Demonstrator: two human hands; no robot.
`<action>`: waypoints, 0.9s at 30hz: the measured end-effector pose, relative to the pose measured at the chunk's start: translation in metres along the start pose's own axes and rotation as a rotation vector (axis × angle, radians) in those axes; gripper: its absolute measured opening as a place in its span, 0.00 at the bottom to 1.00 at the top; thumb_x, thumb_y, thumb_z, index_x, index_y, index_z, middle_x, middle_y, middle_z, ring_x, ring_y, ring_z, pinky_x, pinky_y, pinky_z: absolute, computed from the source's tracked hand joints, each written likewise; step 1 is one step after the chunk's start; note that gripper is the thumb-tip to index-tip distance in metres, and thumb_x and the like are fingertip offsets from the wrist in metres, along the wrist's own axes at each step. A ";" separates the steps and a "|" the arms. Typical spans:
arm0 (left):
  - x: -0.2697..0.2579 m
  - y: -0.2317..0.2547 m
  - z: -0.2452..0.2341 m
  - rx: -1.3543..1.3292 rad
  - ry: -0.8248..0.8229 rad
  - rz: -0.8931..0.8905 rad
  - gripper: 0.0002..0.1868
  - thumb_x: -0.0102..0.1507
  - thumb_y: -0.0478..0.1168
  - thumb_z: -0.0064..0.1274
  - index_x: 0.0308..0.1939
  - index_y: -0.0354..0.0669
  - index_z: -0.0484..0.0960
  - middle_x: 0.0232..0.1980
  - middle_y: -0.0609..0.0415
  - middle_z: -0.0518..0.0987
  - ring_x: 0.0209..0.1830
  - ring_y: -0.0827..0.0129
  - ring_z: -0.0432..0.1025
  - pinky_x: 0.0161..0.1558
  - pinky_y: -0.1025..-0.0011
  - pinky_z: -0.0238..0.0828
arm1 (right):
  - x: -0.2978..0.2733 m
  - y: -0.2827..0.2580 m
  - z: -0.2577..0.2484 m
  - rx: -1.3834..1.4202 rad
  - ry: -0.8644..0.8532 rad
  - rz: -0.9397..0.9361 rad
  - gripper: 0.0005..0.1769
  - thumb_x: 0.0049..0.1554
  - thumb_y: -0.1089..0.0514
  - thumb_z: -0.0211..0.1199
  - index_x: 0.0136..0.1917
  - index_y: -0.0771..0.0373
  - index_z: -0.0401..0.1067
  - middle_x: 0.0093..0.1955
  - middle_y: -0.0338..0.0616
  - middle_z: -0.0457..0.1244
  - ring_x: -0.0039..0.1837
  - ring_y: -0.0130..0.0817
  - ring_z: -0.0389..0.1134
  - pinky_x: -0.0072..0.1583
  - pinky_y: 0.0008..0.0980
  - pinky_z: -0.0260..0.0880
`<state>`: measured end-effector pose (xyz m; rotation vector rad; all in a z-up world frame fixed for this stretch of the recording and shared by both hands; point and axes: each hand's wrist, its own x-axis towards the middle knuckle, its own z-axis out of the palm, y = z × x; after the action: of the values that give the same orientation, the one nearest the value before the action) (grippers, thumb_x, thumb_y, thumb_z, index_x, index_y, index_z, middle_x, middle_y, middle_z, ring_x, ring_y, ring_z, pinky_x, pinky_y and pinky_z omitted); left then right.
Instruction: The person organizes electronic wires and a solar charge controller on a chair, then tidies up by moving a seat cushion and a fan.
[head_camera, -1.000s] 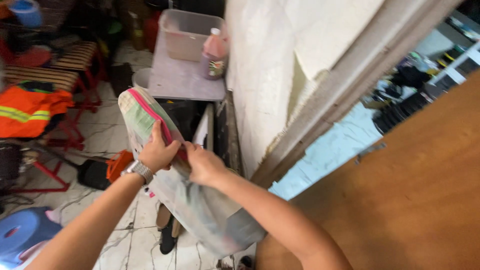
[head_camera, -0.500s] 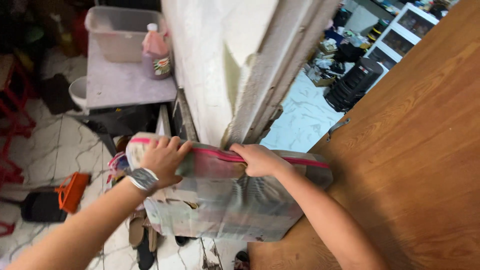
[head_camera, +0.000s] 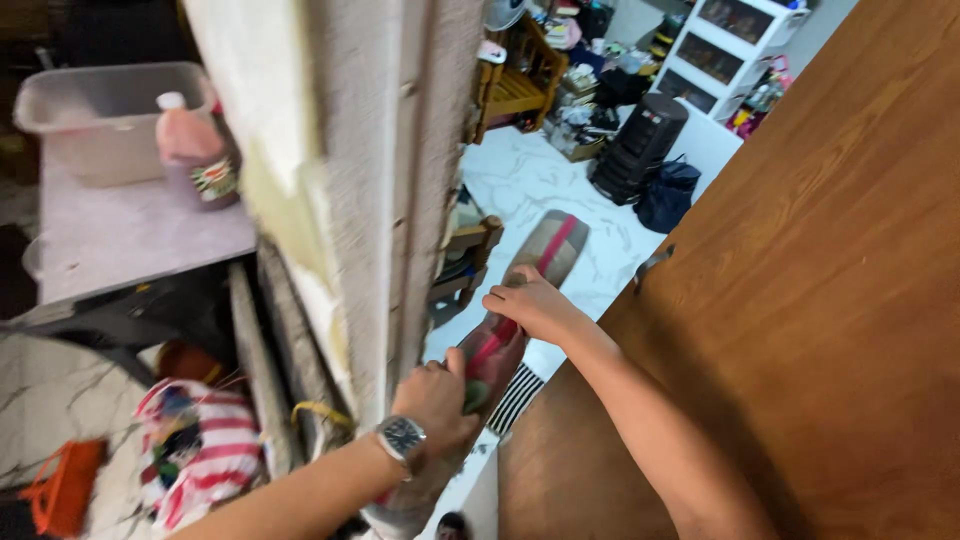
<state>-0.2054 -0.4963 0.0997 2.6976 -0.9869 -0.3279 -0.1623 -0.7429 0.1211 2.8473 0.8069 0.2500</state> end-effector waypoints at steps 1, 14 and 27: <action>0.014 0.014 0.003 -0.027 0.001 -0.015 0.46 0.58 0.56 0.63 0.64 0.28 0.56 0.52 0.33 0.77 0.55 0.46 0.74 0.53 0.59 0.76 | -0.001 0.013 -0.002 -0.062 -0.063 0.021 0.23 0.47 0.79 0.58 0.51 0.58 0.65 0.47 0.41 0.66 0.48 0.45 0.71 0.75 0.57 0.49; 0.220 0.066 -0.066 -0.119 0.190 0.020 0.44 0.56 0.46 0.58 0.70 0.34 0.55 0.45 0.39 0.81 0.45 0.49 0.79 0.46 0.56 0.76 | 0.031 0.258 0.015 -0.134 -0.068 0.047 0.29 0.41 0.74 0.66 0.55 0.53 0.73 0.52 0.36 0.68 0.52 0.39 0.72 0.72 0.54 0.53; 0.398 0.089 -0.136 0.067 0.568 0.012 0.18 0.54 0.37 0.56 0.48 0.44 0.78 0.39 0.49 0.83 0.47 0.58 0.77 0.48 0.59 0.72 | 0.037 0.374 -0.014 -0.187 0.162 0.340 0.28 0.38 0.67 0.68 0.53 0.51 0.73 0.48 0.35 0.68 0.52 0.42 0.70 0.62 0.54 0.57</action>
<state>0.0780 -0.8015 0.2062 2.5985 -0.8426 0.4602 0.0535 -1.0352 0.2174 2.7934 0.2970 0.5745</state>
